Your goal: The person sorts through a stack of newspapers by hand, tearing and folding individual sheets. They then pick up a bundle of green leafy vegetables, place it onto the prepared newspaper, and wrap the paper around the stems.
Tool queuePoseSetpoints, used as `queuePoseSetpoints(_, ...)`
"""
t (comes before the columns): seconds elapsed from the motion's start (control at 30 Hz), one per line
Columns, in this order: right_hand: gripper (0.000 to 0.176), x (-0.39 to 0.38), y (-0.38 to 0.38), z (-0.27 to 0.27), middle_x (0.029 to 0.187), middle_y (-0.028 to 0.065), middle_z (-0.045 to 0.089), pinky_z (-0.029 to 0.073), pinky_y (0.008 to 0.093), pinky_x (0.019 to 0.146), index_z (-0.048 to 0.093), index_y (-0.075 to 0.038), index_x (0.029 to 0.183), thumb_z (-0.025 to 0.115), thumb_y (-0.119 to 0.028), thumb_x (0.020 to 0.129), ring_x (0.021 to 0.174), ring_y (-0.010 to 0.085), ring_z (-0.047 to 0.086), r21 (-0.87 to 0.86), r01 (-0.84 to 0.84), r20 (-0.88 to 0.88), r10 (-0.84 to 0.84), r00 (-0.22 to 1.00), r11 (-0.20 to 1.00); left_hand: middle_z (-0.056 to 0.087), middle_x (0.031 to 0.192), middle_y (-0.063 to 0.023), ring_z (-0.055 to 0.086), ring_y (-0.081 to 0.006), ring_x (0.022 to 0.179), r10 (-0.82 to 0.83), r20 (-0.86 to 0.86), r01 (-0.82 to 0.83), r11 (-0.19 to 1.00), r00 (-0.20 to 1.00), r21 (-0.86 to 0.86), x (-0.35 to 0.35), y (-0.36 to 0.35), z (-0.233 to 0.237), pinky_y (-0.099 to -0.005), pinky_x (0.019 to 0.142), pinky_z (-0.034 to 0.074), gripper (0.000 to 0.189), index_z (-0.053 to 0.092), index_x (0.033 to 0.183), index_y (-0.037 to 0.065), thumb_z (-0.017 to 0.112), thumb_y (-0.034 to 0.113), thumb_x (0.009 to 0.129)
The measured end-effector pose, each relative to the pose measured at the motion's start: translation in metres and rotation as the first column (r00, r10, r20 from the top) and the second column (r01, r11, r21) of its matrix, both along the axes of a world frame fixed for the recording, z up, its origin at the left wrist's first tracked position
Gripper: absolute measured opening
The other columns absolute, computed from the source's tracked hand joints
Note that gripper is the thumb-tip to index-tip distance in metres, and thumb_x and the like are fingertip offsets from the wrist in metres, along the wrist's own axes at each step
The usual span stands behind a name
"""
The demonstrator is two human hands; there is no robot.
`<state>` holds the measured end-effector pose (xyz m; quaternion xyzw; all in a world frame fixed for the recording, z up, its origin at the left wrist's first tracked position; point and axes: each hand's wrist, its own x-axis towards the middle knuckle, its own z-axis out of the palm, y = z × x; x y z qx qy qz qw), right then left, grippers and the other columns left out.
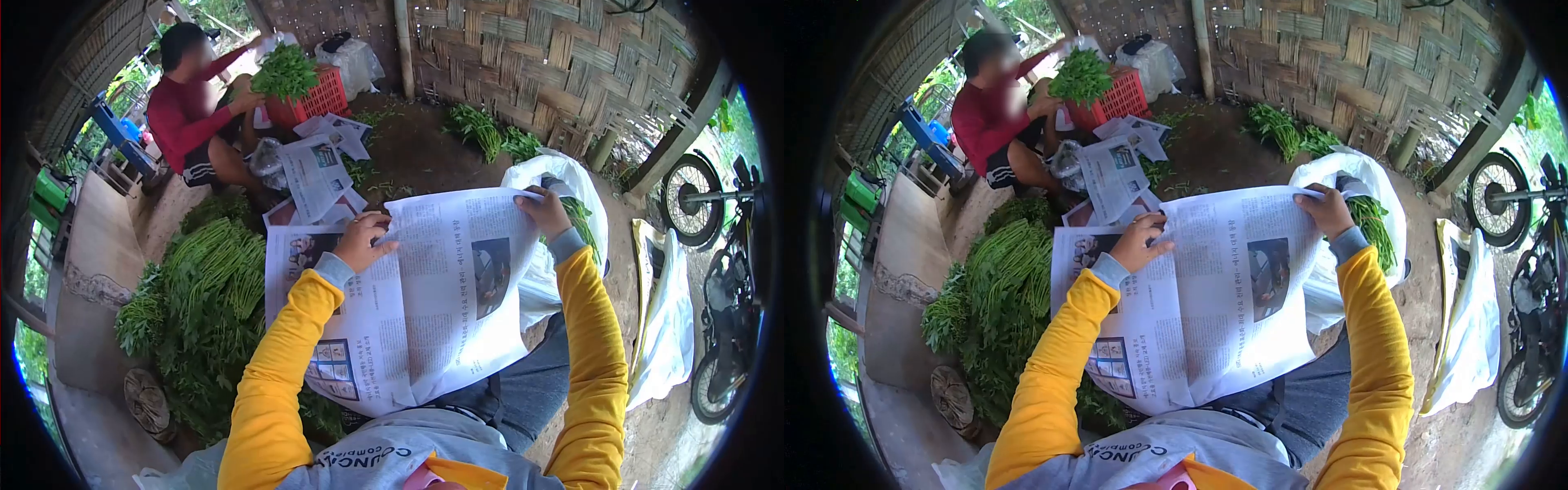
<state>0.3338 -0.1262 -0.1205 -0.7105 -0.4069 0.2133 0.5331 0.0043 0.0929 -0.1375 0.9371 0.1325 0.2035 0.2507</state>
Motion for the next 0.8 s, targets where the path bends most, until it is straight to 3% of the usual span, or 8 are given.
queuePoseSetpoints(0.1, 0.031, 0.01, 0.002, -0.027, 0.08, 0.0073, 0.064, 0.047, 0.03, 0.069, 0.063, 0.001, 0.096, 0.071, -0.022, 0.077, 0.073, 0.017, 0.059, -0.077, 0.045, -0.102, -0.053, 0.993, 0.996, 0.058, 0.116, -0.014, 0.044, -0.0316, 0.118, -0.023, 0.024, 0.023, 1.0, 0.999, -0.003, 0.005, 0.002, -0.003, -0.0424, 0.1, 0.033, 0.024, 0.066, 0.078, -0.001, 0.067, 0.023, 0.08)
queuePoseSetpoints(0.13, 0.032, 0.01, 0.003, -0.032, 0.086, 0.0091, 0.064, 0.047, 0.0317, 0.072, 0.062, 0.0, 0.099, 0.072, -0.02, 0.075, 0.079, 0.0209, 0.059, -0.11, 0.136, 0.162, -0.117, 0.98, 0.985, 0.057, 0.117, -0.0149, 0.043, -0.0318, 0.119, -0.031, 0.026, 0.031, 1.0, 0.999, 0.0, 0.006, 0.001, -0.001, -0.0425, 0.1, 0.033, 0.023, 0.065, 0.077, -0.002, 0.066, 0.021, 0.081)
queuePoseSetpoints(0.2, 0.037, 0.006, 0.008, -0.041, 0.097, 0.0128, 0.063, 0.047, 0.0352, 0.079, 0.06, -0.003, 0.104, 0.072, -0.018, 0.073, 0.091, 0.0286, 0.06, -0.088, 0.317, 0.642, -0.19, 0.743, 0.944, 0.058, 0.113, -0.013, 0.043, -0.0311, 0.118, -0.012, 0.035, 0.01, 0.997, 0.999, 0.078, 0.007, 0.0, -0.002, -0.0426, 0.1, 0.031, 0.02, 0.065, 0.075, 0.0, 0.065, 0.019, 0.08)
queuePoseSetpoints(0.27, 0.051, -0.03, 0.022, -0.008, 0.117, 0.0137, 0.054, 0.044, 0.0391, 0.087, 0.055, -0.008, 0.112, 0.075, -0.014, 0.064, 0.105, 0.0339, 0.053, 0.173, 0.177, 0.745, -0.246, 0.62, 0.969, 0.059, 0.111, -0.012, 0.044, -0.0306, 0.118, -0.007, 0.028, 0.002, 0.981, 1.0, 0.193, 0.007, -0.008, 0.007, -0.0428, 0.099, 0.03, 0.019, 0.065, 0.074, 0.001, 0.066, 0.02, 0.079)
queuePoseSetpoints(0.4, 0.068, -0.099, 0.062, 0.031, 0.128, 0.0104, 0.049, 0.034, 0.0412, 0.101, 0.052, -0.012, 0.121, 0.079, -0.019, 0.058, 0.12, 0.0318, 0.044, 0.046, -0.325, 0.74, 0.187, 0.646, 0.944, 0.059, 0.108, -0.0097, 0.044, -0.0293, 0.117, -0.055, 0.024, 0.046, 0.956, 0.998, 0.291, 0.01, -0.015, 0.019, -0.0438, 0.098, 0.03, 0.018, 0.066, 0.074, 0.004, 0.067, 0.021, 0.077)
queuePoseSetpoints(0.53, 0.065, -0.125, 0.101, 0.018, 0.109, 0.0121, 0.061, 0.042, 0.0394, 0.093, 0.054, -0.01, 0.119, 0.078, -0.029, 0.062, 0.101, 0.0299, 0.058, -0.126, -0.453, 0.648, 0.418, 0.636, 0.883, 0.058, 0.106, -0.0072, 0.044, -0.0284, 0.116, -0.07, 0.055, 0.05, 0.948, 0.996, 0.313, 0.014, -0.015, 0.018, -0.0438, 0.095, 0.031, 0.016, 0.067, 0.077, 0.005, 0.068, 0.021, 0.075)
queuePoseSetpoints(0.63, 0.05, -0.127, 0.113, 0.024, 0.085, 0.0116, 0.066, 0.049, 0.0367, 0.074, 0.062, -0.007, 0.105, 0.078, -0.029, 0.062, 0.078, 0.0289, 0.064, -0.315, -0.505, 0.388, 0.594, 0.704, 0.804, 0.058, 0.105, -0.0072, 0.044, -0.0287, 0.114, -0.07, 0.094, 0.043, 0.965, 0.993, 0.26, 0.012, -0.012, 0.012, -0.0425, 0.095, 0.033, 0.016, 0.067, 0.079, 0.005, 0.067, 0.02, 0.076)
queuePoseSetpoints(0.8, 0.028, -0.131, 0.112, 0.01, 0.082, 0.011, 0.067, 0.051, 0.0365, 0.069, 0.068, -0.008, 0.09, 0.072, -0.027, 0.071, 0.074, 0.0305, 0.064, -0.16, -0.572, 0.467, 0.572, 0.674, 0.804, 0.057, 0.104, -0.0075, 0.046, -0.0283, 0.111, -0.082, 0.134, 0.06, 0.986, 0.988, 0.156, 0.012, -0.008, 0.006, -0.0417, 0.094, 0.033, 0.016, 0.067, 0.083, 0.004, 0.065, 0.019, 0.079)
